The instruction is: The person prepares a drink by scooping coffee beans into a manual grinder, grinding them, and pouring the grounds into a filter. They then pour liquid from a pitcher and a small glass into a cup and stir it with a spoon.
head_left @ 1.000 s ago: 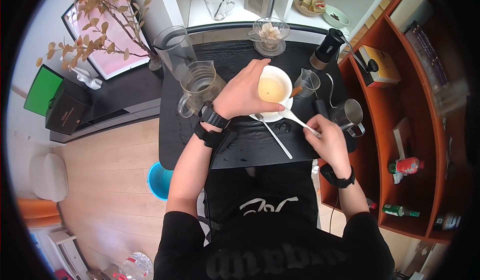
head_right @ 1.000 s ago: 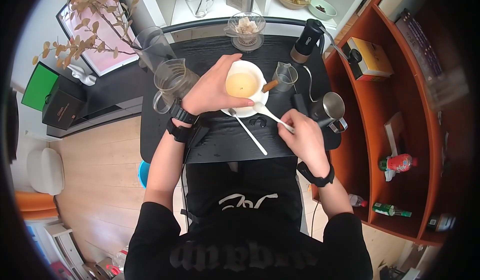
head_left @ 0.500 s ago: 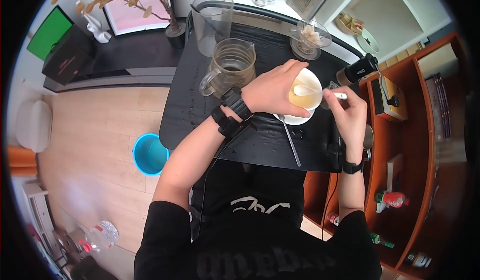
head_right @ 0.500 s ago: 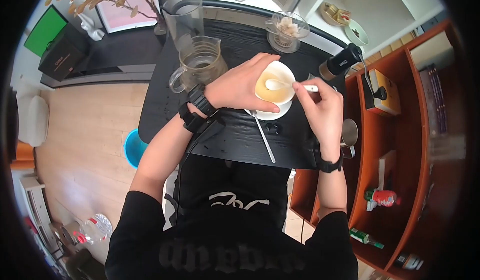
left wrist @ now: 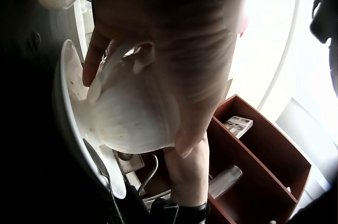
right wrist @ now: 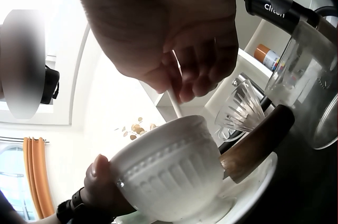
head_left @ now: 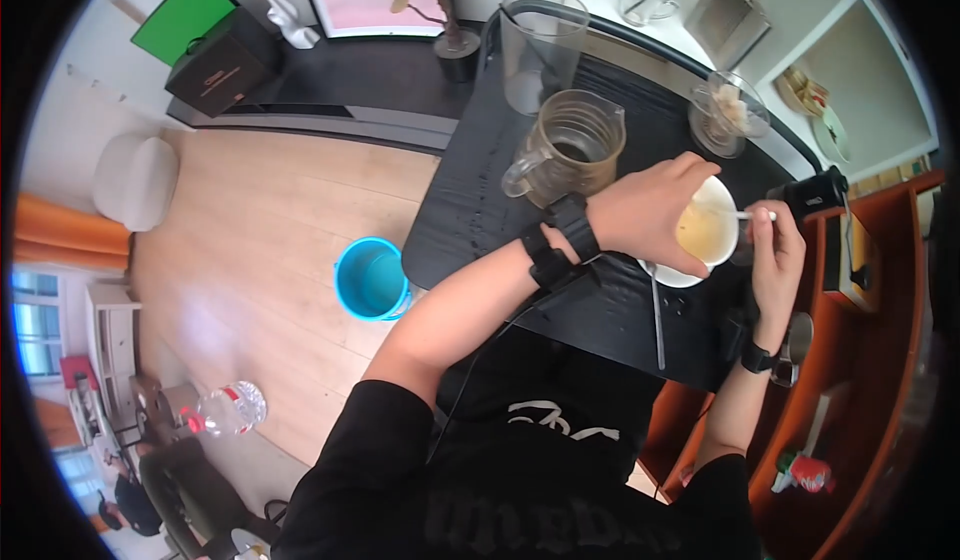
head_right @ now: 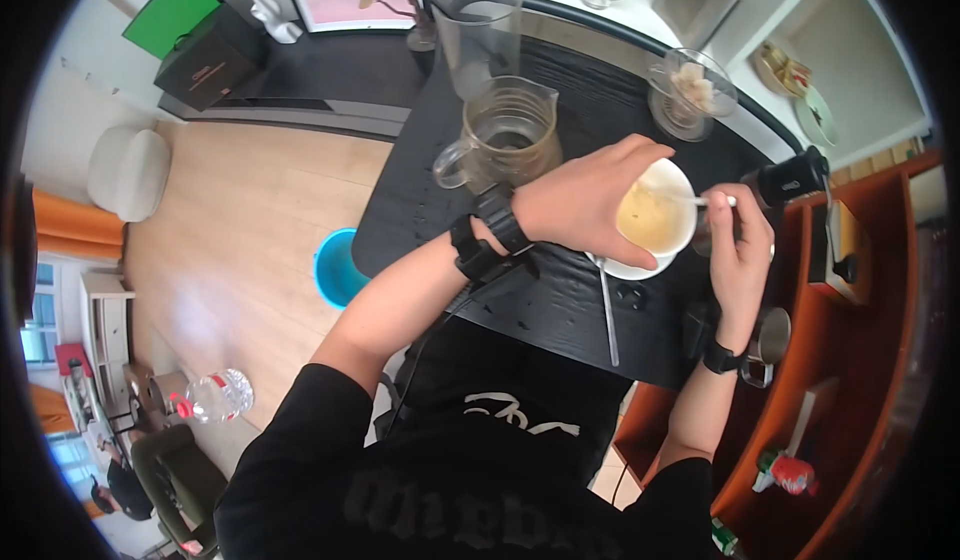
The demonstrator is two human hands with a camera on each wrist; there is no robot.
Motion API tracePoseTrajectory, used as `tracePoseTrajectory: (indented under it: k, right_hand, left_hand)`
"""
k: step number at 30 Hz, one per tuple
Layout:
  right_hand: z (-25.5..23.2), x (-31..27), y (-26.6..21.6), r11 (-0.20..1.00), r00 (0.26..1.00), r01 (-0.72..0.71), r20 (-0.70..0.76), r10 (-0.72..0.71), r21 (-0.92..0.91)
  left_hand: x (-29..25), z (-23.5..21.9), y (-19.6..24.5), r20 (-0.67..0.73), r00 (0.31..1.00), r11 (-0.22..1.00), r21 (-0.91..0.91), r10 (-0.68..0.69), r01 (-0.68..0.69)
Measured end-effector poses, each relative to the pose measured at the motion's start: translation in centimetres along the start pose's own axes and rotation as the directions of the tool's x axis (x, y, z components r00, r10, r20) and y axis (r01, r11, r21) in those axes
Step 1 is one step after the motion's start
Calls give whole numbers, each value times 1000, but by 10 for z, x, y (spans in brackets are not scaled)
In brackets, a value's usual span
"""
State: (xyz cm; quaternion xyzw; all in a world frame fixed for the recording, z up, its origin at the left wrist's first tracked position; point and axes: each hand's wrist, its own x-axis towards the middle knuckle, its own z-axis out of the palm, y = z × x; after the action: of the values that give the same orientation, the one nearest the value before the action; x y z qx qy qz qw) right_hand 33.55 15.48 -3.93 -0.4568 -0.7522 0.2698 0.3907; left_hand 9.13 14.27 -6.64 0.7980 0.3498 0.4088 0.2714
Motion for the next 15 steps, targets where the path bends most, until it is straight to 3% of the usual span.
tracePoseTrajectory:
  k: [2, 5, 6, 9, 10, 13, 15]
  right_hand:
    - [1, -4, -11, 1000, 999, -16, 45, 16, 9]
    - [11, -3, -26, 977, 978, 207, 39, -205, -56]
    - [13, -2, -28, 973, 976, 219, 15, -219, -65]
    - [5, -4, -18, 997, 999, 40, -33, -38, 69]
    - [4, -5, -12, 997, 994, 71, -88, -69, 28]
    - [7, -10, -11, 983, 998, 57, -3, -57, 172]
    - [12, -9, -20, 988, 995, 89, 43, -95, 123]
  left_hand:
    - [1, 1, 2, 20, 1000, 1000, -20, -24, 24]
    - [1, 4, -1, -3, 1000, 1000, 4, 5, -5]
    - [3, 4, -1, 1, 1000, 1000, -3, 5, -5]
    - [2, 3, -1, 9, 1000, 1000, -7, -8, 8]
    - [2, 3, 0, 12, 1000, 1000, 0, -14, 14]
    - [2, 5, 0, 11, 1000, 1000, -12, -19, 20]
    - [3, 4, 0, 12, 1000, 1000, -13, -20, 20]
